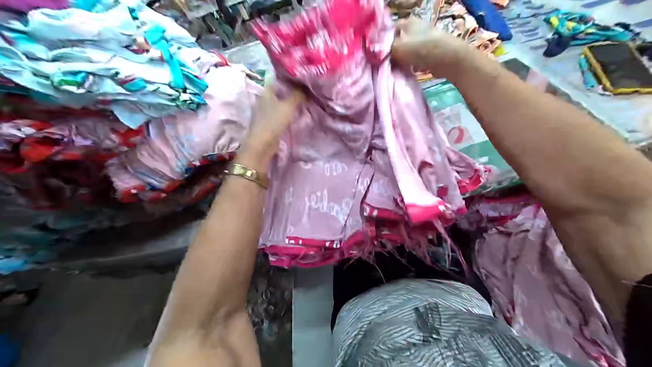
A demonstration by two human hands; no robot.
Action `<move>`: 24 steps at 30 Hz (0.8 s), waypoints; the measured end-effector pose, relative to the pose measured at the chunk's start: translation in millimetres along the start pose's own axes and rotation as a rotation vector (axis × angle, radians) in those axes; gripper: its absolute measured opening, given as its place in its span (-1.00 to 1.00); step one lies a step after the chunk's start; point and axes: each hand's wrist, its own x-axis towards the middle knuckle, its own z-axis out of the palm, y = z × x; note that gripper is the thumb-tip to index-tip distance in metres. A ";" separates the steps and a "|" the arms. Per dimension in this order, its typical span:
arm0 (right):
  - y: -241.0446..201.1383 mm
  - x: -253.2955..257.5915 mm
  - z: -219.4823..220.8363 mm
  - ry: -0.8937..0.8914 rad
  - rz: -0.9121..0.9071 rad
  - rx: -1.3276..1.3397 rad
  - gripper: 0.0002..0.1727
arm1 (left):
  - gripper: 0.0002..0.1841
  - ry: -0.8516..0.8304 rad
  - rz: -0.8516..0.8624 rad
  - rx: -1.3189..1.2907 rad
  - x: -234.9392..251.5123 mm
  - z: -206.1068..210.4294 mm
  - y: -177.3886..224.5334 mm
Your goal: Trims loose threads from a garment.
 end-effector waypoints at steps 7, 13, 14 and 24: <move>-18.6 -98.5 17.2 -0.073 -0.556 -0.184 -0.27 | -0.40 -0.125 0.486 0.271 -49.2 14.2 -2.2; -16.1 -183.1 77.7 -0.192 -0.760 -0.195 0.21 | -0.21 -0.427 0.630 0.225 -110.9 34.6 -44.2; -4.8 -188.1 85.9 -0.219 -0.758 -0.270 0.16 | -0.20 -0.414 0.676 0.302 -111.8 35.4 -59.1; 43.2 -188.6 38.8 -0.331 -0.833 -0.413 -0.62 | -0.50 -0.423 0.659 0.587 -78.5 -18.7 -100.0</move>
